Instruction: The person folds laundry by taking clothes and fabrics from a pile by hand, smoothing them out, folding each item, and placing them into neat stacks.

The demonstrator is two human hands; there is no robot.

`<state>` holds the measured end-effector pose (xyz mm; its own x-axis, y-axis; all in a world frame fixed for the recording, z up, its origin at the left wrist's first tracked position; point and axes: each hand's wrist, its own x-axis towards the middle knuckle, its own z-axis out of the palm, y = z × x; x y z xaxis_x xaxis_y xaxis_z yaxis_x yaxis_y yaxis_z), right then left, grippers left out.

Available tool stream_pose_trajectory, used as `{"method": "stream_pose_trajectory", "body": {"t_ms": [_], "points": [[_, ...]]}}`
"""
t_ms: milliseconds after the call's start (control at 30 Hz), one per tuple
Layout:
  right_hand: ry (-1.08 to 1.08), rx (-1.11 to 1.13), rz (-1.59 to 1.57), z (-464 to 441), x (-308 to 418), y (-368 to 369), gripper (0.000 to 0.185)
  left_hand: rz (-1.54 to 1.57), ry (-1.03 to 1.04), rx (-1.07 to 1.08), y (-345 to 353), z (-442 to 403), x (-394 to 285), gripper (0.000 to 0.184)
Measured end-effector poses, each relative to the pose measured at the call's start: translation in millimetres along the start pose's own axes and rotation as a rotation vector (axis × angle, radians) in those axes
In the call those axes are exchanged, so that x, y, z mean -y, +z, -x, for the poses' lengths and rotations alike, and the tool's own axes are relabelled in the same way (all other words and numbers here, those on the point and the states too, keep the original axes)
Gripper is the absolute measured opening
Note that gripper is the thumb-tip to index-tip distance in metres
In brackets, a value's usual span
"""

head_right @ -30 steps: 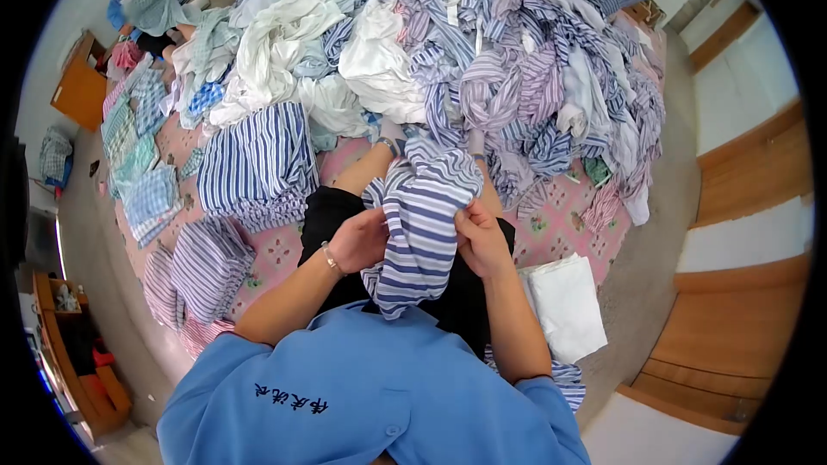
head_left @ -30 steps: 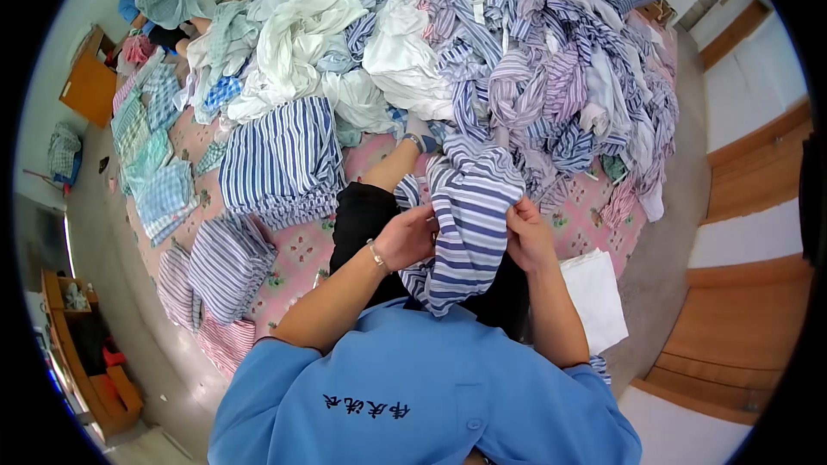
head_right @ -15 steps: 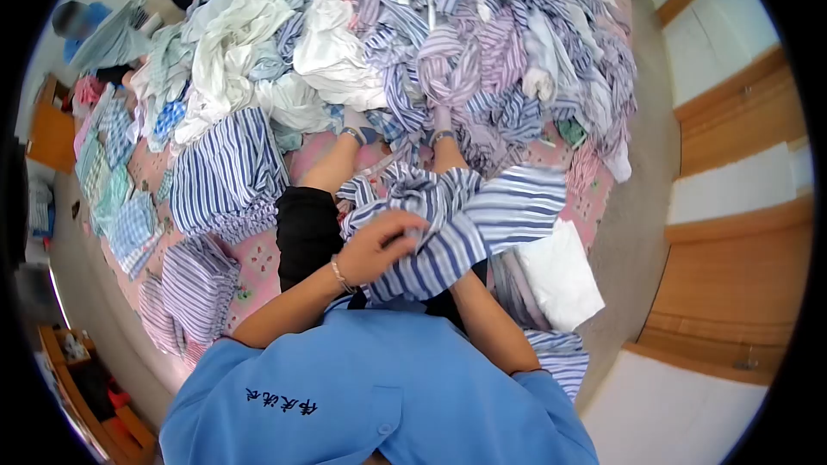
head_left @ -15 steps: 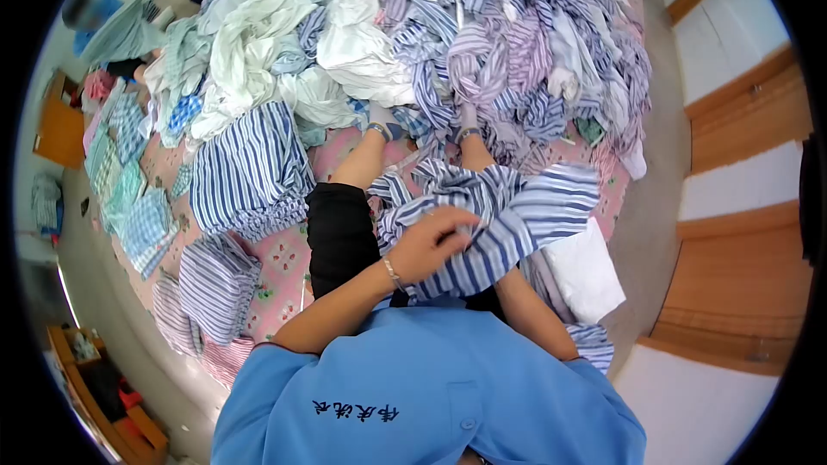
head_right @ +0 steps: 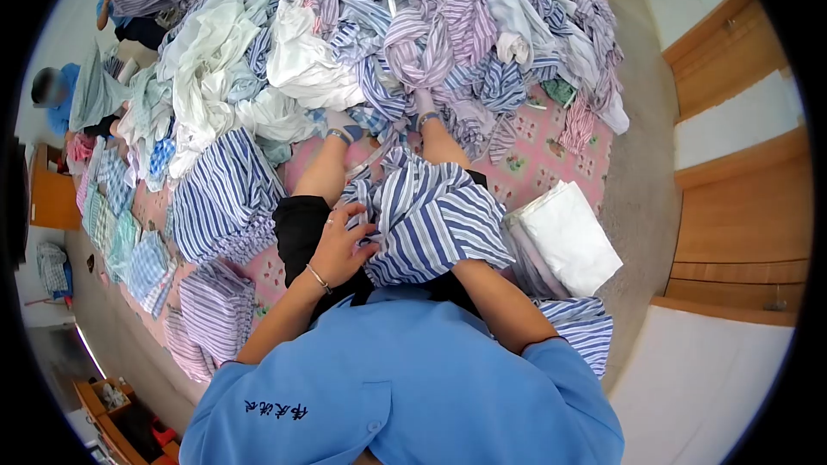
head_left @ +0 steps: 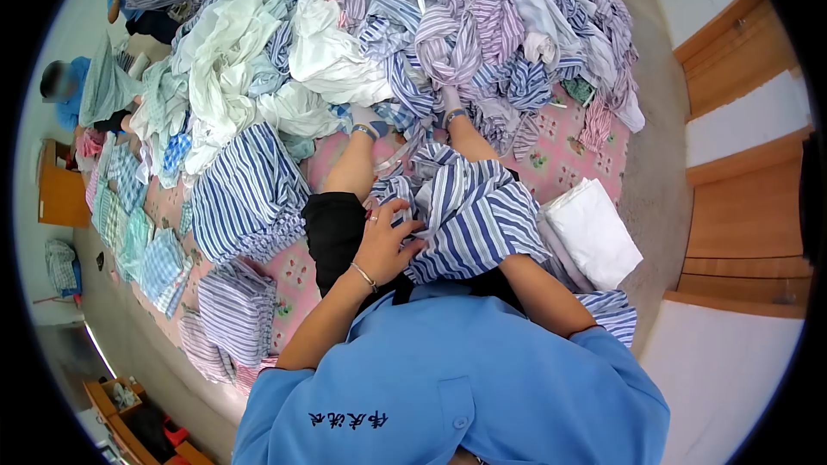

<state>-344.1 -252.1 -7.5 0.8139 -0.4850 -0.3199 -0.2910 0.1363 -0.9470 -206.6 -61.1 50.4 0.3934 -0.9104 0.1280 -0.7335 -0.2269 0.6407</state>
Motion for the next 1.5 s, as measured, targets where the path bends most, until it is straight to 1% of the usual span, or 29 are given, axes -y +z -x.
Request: {"method": "stream_pose_trajectory", "body": {"t_ms": [67, 167, 233, 267, 333, 400, 433, 533, 600, 667, 733, 800, 867, 900, 1000, 1033, 1067, 1133, 1167, 1200, 1233, 1267, 1300, 1333, 1400, 1467, 1500], "points": [[-0.009, 0.009, 0.062, 0.0, -0.5, -2.4, 0.049, -0.144, 0.017, 0.003, 2.0, 0.2, 1.7, 0.030], [-0.021, 0.048, 0.210, 1.9, -4.4, -5.2, 0.049, -0.086, 0.068, -0.067, -7.4, -5.5, -8.9, 0.023], [-0.024, 0.110, 0.392, 5.8, -7.7, -8.3, 0.050, 0.186, 0.055, -0.049, -8.4, -8.6, 9.8, 0.018], [-0.021, 0.174, 0.536, 9.7, -9.0, -10.9, 0.050, 0.320, 0.046, -0.039, -9.7, -9.2, 19.6, 0.015], [-0.030, 0.398, 0.881, 25.2, -8.3, -15.2, 0.050, 0.888, -0.430, -0.096, -41.4, -10.2, 4.7, 0.009], [-0.202, 0.570, 1.029, 57.1, 5.0, -21.1, 0.050, 0.878, -0.315, -0.145, -67.7, -10.8, 10.3, 0.012], [-0.499, 0.496, 0.974, 73.8, 23.8, -21.2, 0.045, 0.834, -0.314, -0.132, -81.3, -11.0, 4.9, 0.011], [0.054, 0.749, 0.803, 88.6, 75.6, -40.6, 0.039, 0.785, -0.405, -0.100, -96.5, 5.1, 8.7, 0.014], [0.084, 0.459, 0.679, 77.0, 78.4, -55.6, 0.033, 0.738, -0.444, -0.110, -96.3, 17.2, 12.6, 0.015], [0.107, -0.024, 0.670, 53.7, 77.5, -57.2, 0.031, 0.736, -0.468, -0.137, -94.8, 26.1, 16.3, 0.015], [-0.044, -0.238, 0.769, 26.1, 30.4, -63.2, 0.029, 0.777, -0.476, -0.179, -93.2, 30.8, 21.0, 0.016], [-0.085, -0.308, 0.888, 12.4, 23.0, -61.9, 0.032, 0.751, -0.498, -0.156, -93.4, 35.5, 27.1, 0.016], [0.000, -0.231, 1.030, 5.3, 21.3, -57.5, 0.037, 0.681, -0.518, -0.093, -95.3, 40.1, 33.2, 0.018], [-0.041, -0.234, 1.017, -3.6, 12.6, -61.9, 0.033, 0.517, -0.552, -0.008, -101.7, 40.7, 31.1, 0.024], [-0.147, -0.237, 0.905, -23.6, 15.1, -77.9, 0.018, 0.337, -0.615, 0.173, -92.6, 50.1, 72.3, 0.021], [-0.011, -0.279, 0.734, -25.1, 43.6, -79.3, 0.017, 0.285, -0.578, 0.116, -90.3, 48.9, 87.8, 0.022], [0.123, -0.315, 0.559, -26.4, 78.6, -83.0, 0.017, 0.239, -0.610, 0.089, -104.1, 36.8, 87.9, 0.020], [-0.102, -0.407, 0.455, -47.6, 102.3, -124.6, 0.018, 0.413, -0.517, -0.332, -118.8, 15.5, 114.0, 0.015], [-0.246, -0.499, 0.396, -38.6, 144.8, -121.5, 0.019, 0.630, -0.492, -0.528, -138.3, -3.0, 101.4, 0.013], [-0.373, -0.523, 0.314, -34.9, 170.4, -127.4, 0.020, 0.848, -0.445, -0.723, -162.6, -20.8, 77.6, 0.011], [-0.493, -0.543, 0.230, -28.9, 188.5, -134.6, 0.021, 0.972, -0.343, -0.779, -185.2, -27.6, 61.5, 0.010], [-0.536, -0.588, 0.250, -16.6, 207.0, -132.7, 0.023, 1.096, -0.234, -0.829, -204.3, -31.1, 46.4, 0.010], [-0.578, -0.635, 0.270, -5.8, 216.0, -130.7, 0.025, 1.065, -0.123, -0.898, -216.6, -32.3, 32.4, 0.010], [-0.582, -0.594, 0.228, -2.7, 211.7, -132.7, 0.027, 1.070, -0.008, -0.891, -226.2, -28.0, 26.3, 0.010], [-0.559, -0.508, 0.152, 5.0, 189.8, -137.1, 0.030, 0.975, -0.046, -0.893, -229.7, -20.3, 21.0, 0.012], [-0.441, -0.317, 0.000, 13.2, 154.5, -128.6, 0.032, 0.746, -0.362, -0.708, -214.6, -2.1, 27.0, 0.034], [-0.375, -0.224, -0.076, 16.4, 135.7, -124.0, 0.034, 0.602, -0.488, -0.517, -202.7, 14.6, 57.9, 0.046]]}}
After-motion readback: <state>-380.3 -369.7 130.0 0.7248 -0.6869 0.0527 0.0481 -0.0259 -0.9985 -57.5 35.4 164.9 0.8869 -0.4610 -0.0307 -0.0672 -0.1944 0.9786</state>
